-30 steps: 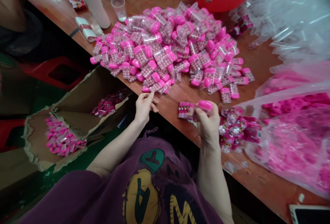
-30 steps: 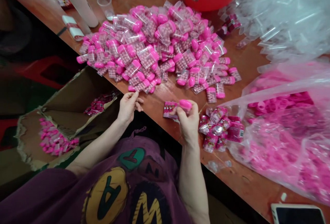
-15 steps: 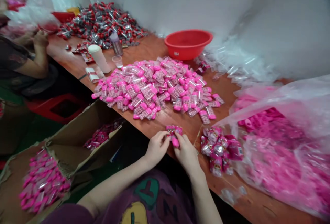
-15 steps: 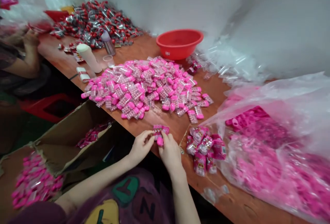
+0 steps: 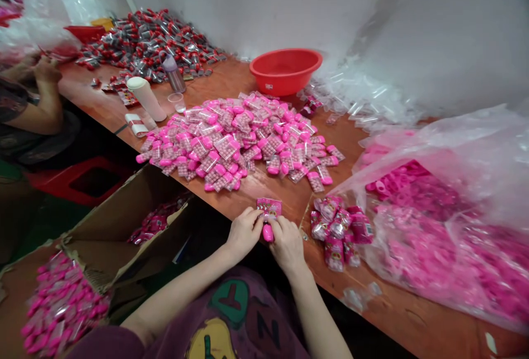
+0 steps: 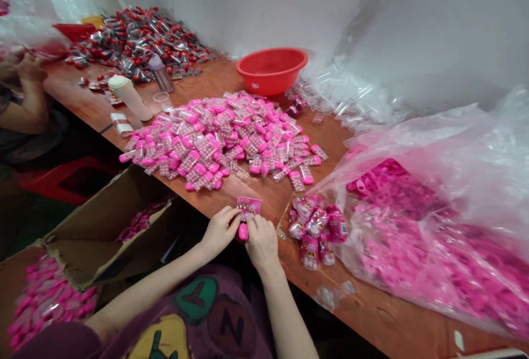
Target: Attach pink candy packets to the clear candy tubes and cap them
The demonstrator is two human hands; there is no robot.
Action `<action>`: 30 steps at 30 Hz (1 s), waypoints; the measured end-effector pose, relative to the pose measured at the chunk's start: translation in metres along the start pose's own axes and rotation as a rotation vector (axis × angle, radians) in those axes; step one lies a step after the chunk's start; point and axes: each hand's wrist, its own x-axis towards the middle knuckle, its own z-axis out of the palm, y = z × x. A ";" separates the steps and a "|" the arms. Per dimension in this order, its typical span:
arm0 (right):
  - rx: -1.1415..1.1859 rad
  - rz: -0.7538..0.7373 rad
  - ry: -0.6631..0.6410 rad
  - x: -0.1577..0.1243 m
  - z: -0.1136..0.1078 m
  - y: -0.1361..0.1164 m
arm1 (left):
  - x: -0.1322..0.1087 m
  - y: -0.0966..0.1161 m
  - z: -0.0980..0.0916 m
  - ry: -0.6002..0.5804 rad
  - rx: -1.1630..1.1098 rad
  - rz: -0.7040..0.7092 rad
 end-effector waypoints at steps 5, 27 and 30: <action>0.041 0.099 -0.107 0.005 -0.009 -0.006 | 0.000 0.000 -0.006 -0.013 -0.002 0.022; 0.470 0.259 0.119 -0.008 0.024 -0.006 | -0.005 0.014 -0.022 -0.149 -0.511 -0.391; 0.478 0.237 0.108 -0.009 0.019 -0.008 | -0.003 0.019 -0.016 -0.155 -0.731 -0.511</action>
